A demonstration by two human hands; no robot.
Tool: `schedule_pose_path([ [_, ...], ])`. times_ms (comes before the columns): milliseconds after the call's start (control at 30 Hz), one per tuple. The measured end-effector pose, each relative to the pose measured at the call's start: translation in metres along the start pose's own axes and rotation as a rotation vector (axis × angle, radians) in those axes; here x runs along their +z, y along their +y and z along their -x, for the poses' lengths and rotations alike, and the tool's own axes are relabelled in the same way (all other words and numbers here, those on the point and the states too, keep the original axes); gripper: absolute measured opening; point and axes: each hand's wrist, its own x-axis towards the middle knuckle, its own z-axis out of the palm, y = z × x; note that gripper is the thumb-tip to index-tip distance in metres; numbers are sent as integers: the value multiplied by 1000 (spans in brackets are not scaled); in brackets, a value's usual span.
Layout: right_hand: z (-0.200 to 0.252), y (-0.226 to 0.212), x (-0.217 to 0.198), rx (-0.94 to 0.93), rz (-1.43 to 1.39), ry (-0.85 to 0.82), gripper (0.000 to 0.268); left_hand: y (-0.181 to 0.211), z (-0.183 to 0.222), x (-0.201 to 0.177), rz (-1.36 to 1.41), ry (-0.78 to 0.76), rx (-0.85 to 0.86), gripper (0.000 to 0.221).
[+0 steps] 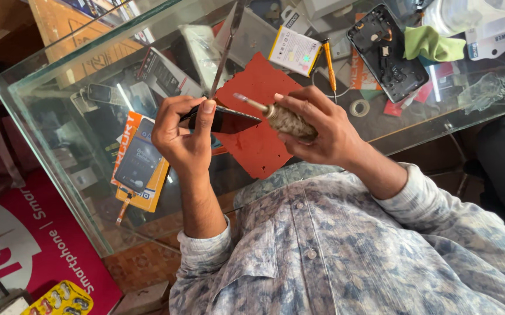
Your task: The person disassembles a mobile phone, removes the battery, and applies a liquid from a bottle to the internal components using a brush. They then reassemble the phone and place it on the table.
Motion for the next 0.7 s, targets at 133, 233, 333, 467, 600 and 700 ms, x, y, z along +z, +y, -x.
schedule_pose_path([
  [133, -10, -26, -8, -56, 56, 25, 59, -1, -1, -2, 42, 7, -63, 19],
  [233, -15, -41, -18, -100, 122, 49, 58, 0, -2, -3, 52, 2, -71, 19],
  [333, -20, -49, -22, -106, 183, 38, 56, -1, -3, -2, 63, -2, -68, 19],
  [467, -24, -53, -26, -141, 211, 30, 57, -2, -3, -1, 99, -8, -74, 19],
  [600, -28, -55, -27, -163, 228, 27, 56, -3, -4, -1, 85, -14, -47, 19],
  [700, -30, -54, -26, -177, 228, 27, 57, -4, -3, -1, 90, -12, -56, 19],
])
